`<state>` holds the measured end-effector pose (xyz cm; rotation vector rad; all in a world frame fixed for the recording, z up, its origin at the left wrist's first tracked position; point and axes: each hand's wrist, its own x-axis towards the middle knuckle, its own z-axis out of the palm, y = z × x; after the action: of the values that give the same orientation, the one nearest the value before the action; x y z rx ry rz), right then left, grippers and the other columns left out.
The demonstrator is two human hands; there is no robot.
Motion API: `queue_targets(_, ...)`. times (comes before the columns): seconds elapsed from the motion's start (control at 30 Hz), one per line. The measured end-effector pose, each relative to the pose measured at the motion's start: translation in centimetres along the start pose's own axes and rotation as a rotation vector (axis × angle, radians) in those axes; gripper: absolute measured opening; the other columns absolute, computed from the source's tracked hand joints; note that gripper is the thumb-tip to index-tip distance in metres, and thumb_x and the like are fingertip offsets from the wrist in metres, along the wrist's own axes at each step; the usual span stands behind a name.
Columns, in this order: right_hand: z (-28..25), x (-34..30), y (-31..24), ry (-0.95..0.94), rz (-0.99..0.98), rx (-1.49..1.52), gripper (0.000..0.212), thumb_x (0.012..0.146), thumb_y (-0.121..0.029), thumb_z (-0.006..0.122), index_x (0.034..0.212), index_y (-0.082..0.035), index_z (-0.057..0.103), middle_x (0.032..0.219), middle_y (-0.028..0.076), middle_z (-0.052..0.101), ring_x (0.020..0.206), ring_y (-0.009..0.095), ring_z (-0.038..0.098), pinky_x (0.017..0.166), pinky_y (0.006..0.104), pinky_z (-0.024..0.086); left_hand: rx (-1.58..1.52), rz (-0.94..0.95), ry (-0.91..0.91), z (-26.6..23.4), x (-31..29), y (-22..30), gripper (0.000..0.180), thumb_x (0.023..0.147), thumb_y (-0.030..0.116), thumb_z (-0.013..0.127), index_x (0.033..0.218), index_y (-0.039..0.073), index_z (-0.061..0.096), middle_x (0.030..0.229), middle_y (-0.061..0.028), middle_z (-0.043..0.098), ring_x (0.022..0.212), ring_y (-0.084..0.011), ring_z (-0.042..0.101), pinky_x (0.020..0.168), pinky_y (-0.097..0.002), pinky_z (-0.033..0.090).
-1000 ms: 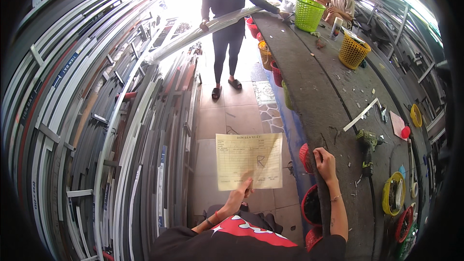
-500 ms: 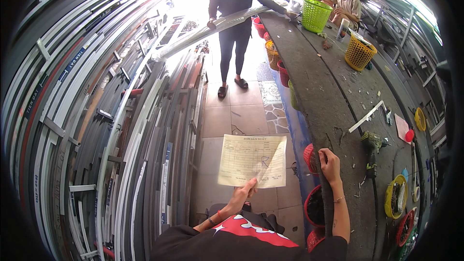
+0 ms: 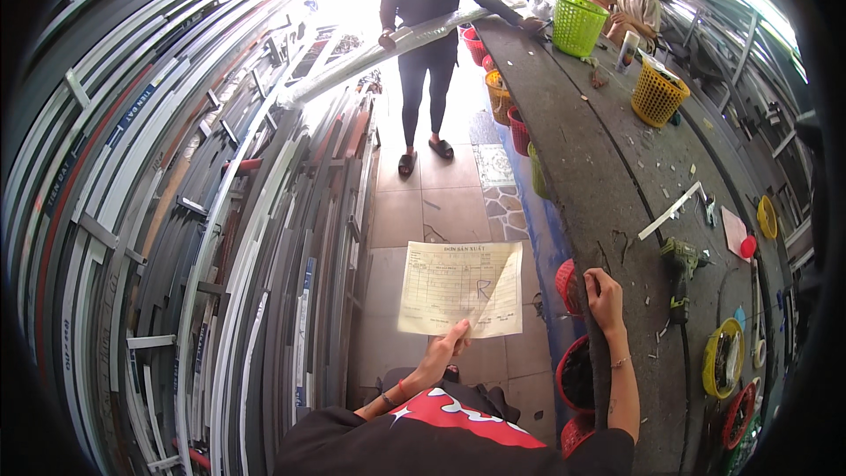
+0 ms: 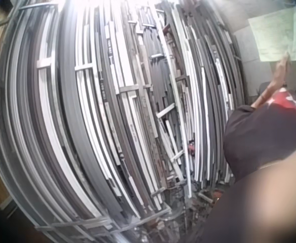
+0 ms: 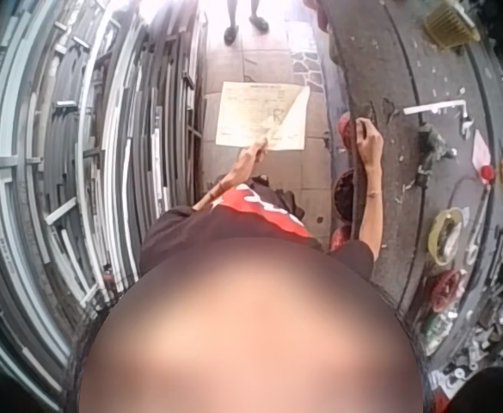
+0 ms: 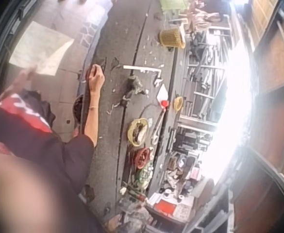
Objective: The person picks up a long white rod and places it on a workbench, then uses shears to cut a small piece. They walk to another area, pick up a document, and return to the workbench to place the document and a green basket containing small white pieces on the table.
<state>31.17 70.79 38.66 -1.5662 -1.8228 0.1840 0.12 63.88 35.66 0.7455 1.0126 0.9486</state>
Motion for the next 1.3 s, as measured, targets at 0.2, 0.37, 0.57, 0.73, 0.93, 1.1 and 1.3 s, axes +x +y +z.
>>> queue_targets(0.2,-0.2,-0.1,-1.5,-0.164,0.314,0.377,0.032,0.088,-0.03,0.049,0.082,0.0,0.058,0.058,0.007,0.055,0.052,0.013,0.055,0.047,0.0259,0.04,0.007,-0.073,-0.032,-0.3,0.8,-0.7,0.037,0.091,0.032,0.043,0.064,0.007,0.046,0.053,0.0056,0.027,0.05,-0.0064,0.022,0.05,-0.0232,0.019)
queue_targets(0.37,2.6,-2.2,-5.2,-0.537,0.55,0.834,0.044,0.089,-0.042,0.046,0.082,0.0,0.06,0.055,0.002,0.053,0.044,0.005,0.046,0.041,0.0191,0.034,0.117,-0.18,-0.091,-0.2,1.8,-2.0,0.034,0.09,0.032,0.044,0.068,0.007,0.05,0.055,0.0057,0.031,0.05,-0.0049,0.024,0.047,-0.0231,0.019)
queue_targets(0.57,6.4,-3.6,-4.4,-0.641,0.765,0.658,0.03,0.085,-0.024,0.053,0.068,-0.001,0.059,0.057,0.0,0.052,0.047,0.006,0.044,0.041,0.0221,0.032,0.075,-0.275,-0.14,-0.1,3.0,-3.4,0.028,0.087,0.036,0.047,0.085,0.009,0.054,0.062,0.0037,0.047,0.048,-0.0022,0.033,0.042,-0.0193,0.023)
queue_targets(0.73,6.6,-3.8,-3.1,-0.533,0.782,0.853,0.03,0.084,-0.024,0.05,0.07,0.0,0.059,0.056,0.003,0.052,0.045,0.009,0.042,0.044,0.0238,0.03,-0.037,-0.265,-0.006,-1.5,4.7,-3.5,0.025,0.085,0.034,0.048,0.08,0.01,0.052,0.064,0.0011,0.051,0.045,-0.0036,0.036,0.042,-0.0199,0.025)
queue_targets(0.93,6.7,-3.9,-3.6,-0.588,0.894,1.067,0.023,0.084,-0.021,0.05,0.071,-0.003,0.057,0.056,-0.002,0.047,0.045,0.006,0.035,0.044,0.0214,0.026,-0.119,-0.217,0.037,-2.2,5.2,-2.8,0.023,0.085,0.028,0.048,0.071,0.01,0.047,0.059,0.002,0.044,0.044,-0.0048,0.027,0.042,-0.0218,0.022)
queue_targets(1.1,6.7,-3.8,-3.3,-0.571,0.94,1.098,0.022,0.084,-0.021,0.05,0.069,-0.005,0.056,0.056,-0.003,0.046,0.046,0.005,0.034,0.044,0.021,0.027,-0.095,-0.204,0.09,-1.9,6.0,-2.6,0.022,0.085,0.027,0.048,0.07,0.01,0.047,0.058,0.0027,0.041,0.044,-0.005,0.026,0.043,-0.022,0.022)
queue_targets(1.3,6.7,-3.8,-3.5,-0.608,0.781,0.91,0.026,0.086,-0.022,0.05,0.073,-0.002,0.059,0.057,-0.002,0.049,0.047,0.005,0.037,0.044,0.021,0.028,-0.169,-0.131,0.017,-2.8,7.4,-2.4,0.024,0.084,0.026,0.051,0.067,0.009,0.048,0.056,0.0025,0.044,0.041,-0.003,0.027,0.039,-0.0213,0.019)
